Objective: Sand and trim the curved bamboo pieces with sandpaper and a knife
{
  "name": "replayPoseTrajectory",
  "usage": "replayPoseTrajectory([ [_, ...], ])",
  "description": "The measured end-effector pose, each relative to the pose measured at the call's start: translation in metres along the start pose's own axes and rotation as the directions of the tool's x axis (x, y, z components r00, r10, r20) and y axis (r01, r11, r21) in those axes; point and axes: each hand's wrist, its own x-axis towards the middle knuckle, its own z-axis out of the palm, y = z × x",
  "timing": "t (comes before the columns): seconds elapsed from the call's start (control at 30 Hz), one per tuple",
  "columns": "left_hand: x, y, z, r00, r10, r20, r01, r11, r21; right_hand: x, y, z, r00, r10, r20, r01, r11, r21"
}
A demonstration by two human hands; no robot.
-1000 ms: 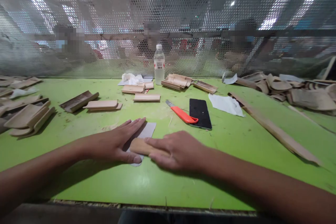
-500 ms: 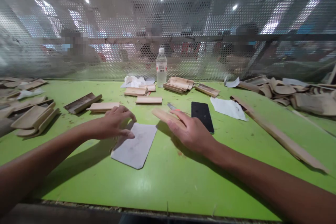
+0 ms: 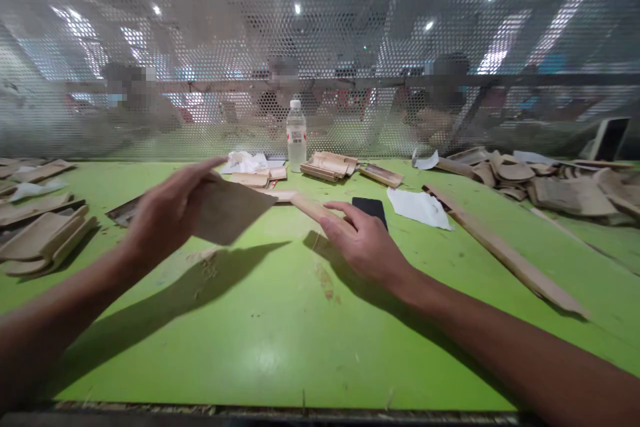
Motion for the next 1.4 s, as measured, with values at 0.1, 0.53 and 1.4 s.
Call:
replayPoseTrajectory([
  [0.1,0.001,0.002,-0.011,0.983,0.171,-0.065,-0.155,0.967,0.201,0.002,0.002,0.001,1.000,0.003,0.003,-0.003,1.000,0.006],
  [0.53,0.000,0.000,-0.003,0.988,0.059,0.143,-0.071,0.994,0.086,0.001,-0.001,0.003,0.999,0.004,0.043,-0.007,0.997,0.078],
  [1.4,-0.009,0.010,-0.004,0.647,-0.463,0.606,0.200,0.870,0.451,-0.001,0.007,0.013,0.939,0.091,0.331,-0.252,0.838,0.484],
])
